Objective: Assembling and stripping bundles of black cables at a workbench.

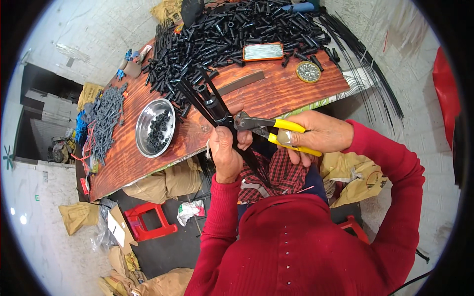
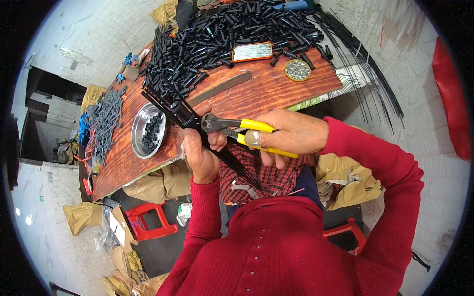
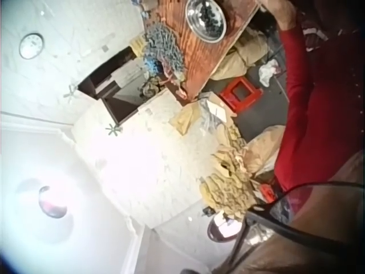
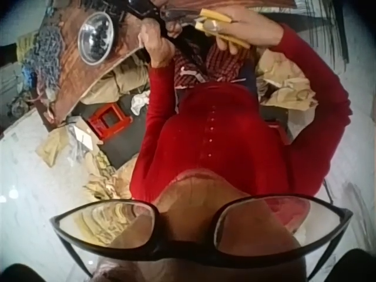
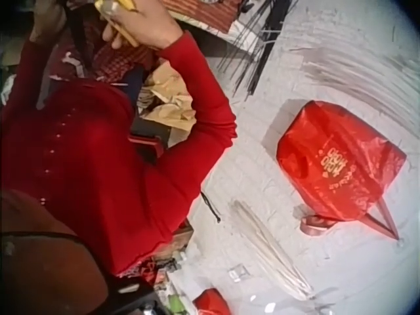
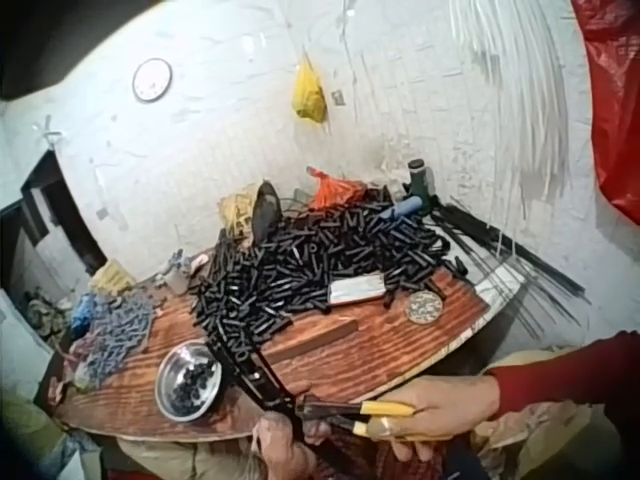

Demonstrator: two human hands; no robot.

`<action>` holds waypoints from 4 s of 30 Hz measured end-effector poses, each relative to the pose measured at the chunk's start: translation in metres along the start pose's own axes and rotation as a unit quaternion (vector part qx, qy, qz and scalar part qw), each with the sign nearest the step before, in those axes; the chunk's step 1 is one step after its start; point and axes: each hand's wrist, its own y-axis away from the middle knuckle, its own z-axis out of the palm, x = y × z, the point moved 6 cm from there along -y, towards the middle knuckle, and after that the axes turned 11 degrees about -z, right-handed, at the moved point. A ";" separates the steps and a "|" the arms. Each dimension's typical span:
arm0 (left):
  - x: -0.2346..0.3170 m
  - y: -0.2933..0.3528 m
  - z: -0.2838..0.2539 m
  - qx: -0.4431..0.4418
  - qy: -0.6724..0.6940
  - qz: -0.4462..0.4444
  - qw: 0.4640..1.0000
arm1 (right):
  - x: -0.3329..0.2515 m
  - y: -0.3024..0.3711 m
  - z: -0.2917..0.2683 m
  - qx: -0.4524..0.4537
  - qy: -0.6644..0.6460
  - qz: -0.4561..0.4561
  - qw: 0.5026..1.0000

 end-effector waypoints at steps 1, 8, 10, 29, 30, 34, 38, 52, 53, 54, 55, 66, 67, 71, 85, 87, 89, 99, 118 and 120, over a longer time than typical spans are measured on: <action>0.000 -0.001 0.001 -0.005 -0.018 0.005 1.000 | -0.002 0.000 -0.001 -0.003 0.009 0.008 1.000; 0.000 -0.002 0.002 0.023 -0.056 -0.004 0.998 | -0.023 0.002 -0.008 -0.047 0.033 0.042 0.997; 0.000 0.000 0.001 0.024 -0.062 0.005 0.998 | -0.025 0.001 -0.011 -0.057 0.027 0.050 0.997; 0.004 0.006 -0.015 0.062 -0.035 -0.002 0.997 | 0.012 -0.025 -0.003 -0.098 -0.062 -0.020 0.993; 0.004 0.006 -0.015 0.065 -0.028 -0.003 0.998 | 0.013 -0.027 -0.003 -0.099 -0.074 -0.038 0.992; 0.005 0.006 -0.016 0.066 -0.018 -0.003 0.998 | 0.022 -0.036 -0.001 -0.105 -0.083 -0.049 0.990; 0.004 0.007 -0.019 0.071 -0.031 0.003 0.997 | 0.021 -0.036 0.002 -0.112 -0.097 -0.062 0.987; 0.001 0.001 -0.024 0.025 -0.028 0.045 0.998 | 0.028 -0.010 0.087 -0.099 -0.527 0.015 0.844; 0.001 0.001 -0.023 0.030 -0.018 0.035 0.999 | 0.031 -0.013 0.089 -0.108 -0.543 -0.011 0.833; 0.002 0.000 -0.023 0.029 -0.018 0.036 0.999 | 0.032 -0.015 0.090 -0.116 -0.558 -0.036 0.821; 0.001 0.001 -0.024 0.029 0.003 0.026 0.999 | 0.036 -0.018 0.090 -0.117 -0.554 -0.039 0.824; -0.001 0.003 -0.023 0.035 -0.014 0.009 0.999 | 0.049 -0.022 0.073 -0.089 -0.464 -0.033 0.881; -0.002 0.002 -0.022 0.035 -0.013 0.008 0.999 | 0.048 -0.020 0.071 -0.087 -0.460 -0.028 0.883; 0.001 0.001 -0.018 0.034 -0.029 0.015 0.999 | 0.038 -0.015 0.062 -0.035 -0.379 -0.001 0.925; 0.004 0.004 -0.017 0.060 -0.025 0.007 0.998 | 0.037 -0.007 0.052 0.124 -0.115 -0.062 0.984; 0.002 0.004 -0.020 0.046 0.000 0.004 0.999 | 0.039 -0.009 0.044 0.115 -0.101 -0.069 0.986; -0.001 0.000 -0.014 0.022 0.029 -0.004 0.999 | 0.033 -0.005 0.034 0.112 -0.098 -0.061 0.987; 0.004 0.000 -0.009 0.033 -0.009 0.008 0.999 | 0.013 -0.006 0.021 0.054 -0.015 -0.064 0.996; 0.005 0.004 -0.010 0.067 -0.051 0.004 0.996 | -0.002 -0.005 0.009 -0.119 -0.173 0.040 0.977; 0.006 0.004 -0.013 0.057 -0.035 0.003 0.998 | -0.001 -0.008 0.009 -0.101 -0.147 0.037 0.983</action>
